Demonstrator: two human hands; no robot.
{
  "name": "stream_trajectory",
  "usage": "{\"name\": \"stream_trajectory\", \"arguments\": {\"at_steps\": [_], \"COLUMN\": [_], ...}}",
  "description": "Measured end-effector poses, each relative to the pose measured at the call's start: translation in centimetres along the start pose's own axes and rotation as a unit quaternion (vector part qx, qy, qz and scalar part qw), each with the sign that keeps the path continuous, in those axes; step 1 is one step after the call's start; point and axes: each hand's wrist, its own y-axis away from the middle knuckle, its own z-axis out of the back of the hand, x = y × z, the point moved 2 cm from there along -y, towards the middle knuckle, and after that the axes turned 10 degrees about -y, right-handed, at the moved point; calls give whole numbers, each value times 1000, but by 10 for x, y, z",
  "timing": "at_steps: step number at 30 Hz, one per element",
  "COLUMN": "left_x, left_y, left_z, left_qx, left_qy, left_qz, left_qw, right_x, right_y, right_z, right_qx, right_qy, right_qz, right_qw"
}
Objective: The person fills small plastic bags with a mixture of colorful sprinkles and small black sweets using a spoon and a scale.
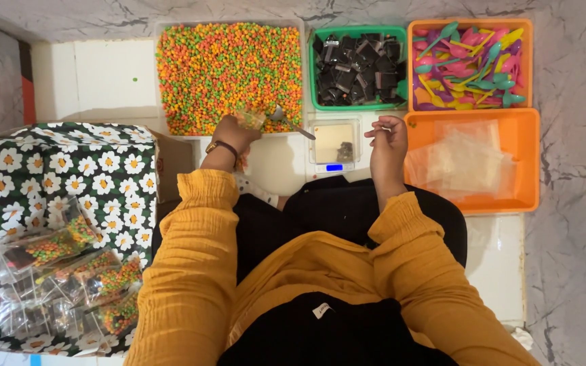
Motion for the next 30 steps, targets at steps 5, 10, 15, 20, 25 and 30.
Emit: {"name": "stream_trajectory", "arguments": {"at_steps": [5, 10, 15, 20, 25, 30], "left_x": [-13, -33, -28, -42, -47, -66], "left_y": [21, 52, 40, 55, 51, 75], "left_z": [4, -2, -33, -39, -77, -105], "left_qx": [-19, -63, -241, -247, -295, -240], "left_qy": [7, 97, 193, 197, 59, -34], "left_qz": [-41, -136, -307, -368, -462, -459], "left_qw": [999, 984, 900, 874, 834, 855], "right_x": [1, -5, -16, 3, 46, 39], "right_y": [3, 7, 12, 25, 42, 33], "right_z": [-2, -7, -12, -28, -48, -43], "right_qx": [-1, 16, 97, 161, 273, 270], "right_qy": [5, 21, 27, 56, 98, 145], "right_qz": [6, 10, 69, 111, 203, 195], "right_qw": [1000, 1000, 993, 979, 935, 932]}}
